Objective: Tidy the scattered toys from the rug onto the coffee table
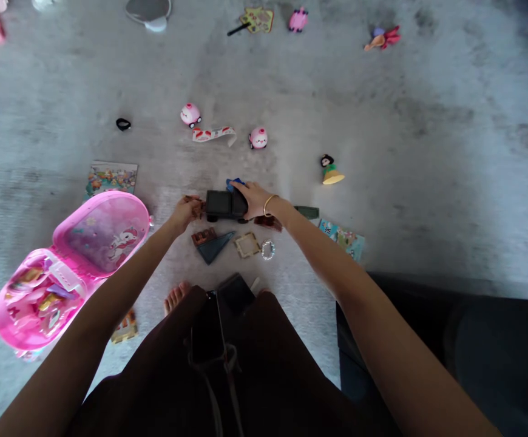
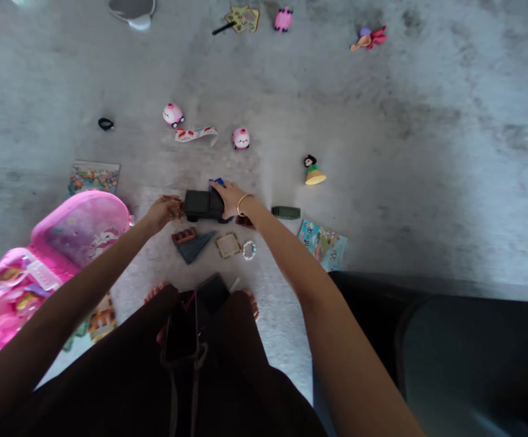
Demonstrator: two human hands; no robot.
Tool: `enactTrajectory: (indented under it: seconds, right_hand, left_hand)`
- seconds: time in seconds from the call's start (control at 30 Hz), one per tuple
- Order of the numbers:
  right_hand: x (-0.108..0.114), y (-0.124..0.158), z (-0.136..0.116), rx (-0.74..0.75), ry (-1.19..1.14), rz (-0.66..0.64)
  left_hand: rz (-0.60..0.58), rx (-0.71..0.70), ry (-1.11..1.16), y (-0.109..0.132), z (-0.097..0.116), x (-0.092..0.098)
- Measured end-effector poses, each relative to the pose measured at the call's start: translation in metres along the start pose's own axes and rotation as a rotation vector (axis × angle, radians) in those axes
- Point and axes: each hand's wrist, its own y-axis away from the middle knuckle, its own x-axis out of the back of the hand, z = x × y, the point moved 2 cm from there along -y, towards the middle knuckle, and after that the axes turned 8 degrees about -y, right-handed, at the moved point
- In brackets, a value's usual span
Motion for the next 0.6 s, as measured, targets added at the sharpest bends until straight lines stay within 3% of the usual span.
enactTrajectory:
  seconds: [0.13,0.23,0.43,0.5,0.6]
  right_hand:
    - [0.005,-0.008,0.005,-0.029,-0.019,-0.014]
    - [0.004,-0.004,0.002,-0.018,-0.008,0.004]
    - [-0.013,0.023,-0.017,-0.066,0.058,0.087]
    - [-0.020,0.032,-0.028,-0.081,0.105,0.147]
    - [-0.031,0.031,-0.050,-0.029,0.112,0.232]
  left_hand:
    - [0.035,-0.037,-0.110,-0.002,0.005,-0.006]
    - [0.067,-0.145,-0.258,-0.004,0.011,-0.004]
    - [-0.270,-0.462,-0.795,0.006,0.028,-0.001]
    - [-0.195,-0.520,-0.846,0.008,0.029,0.000]
    - [-0.023,-0.517,-0.718,0.002,0.022,0.008]
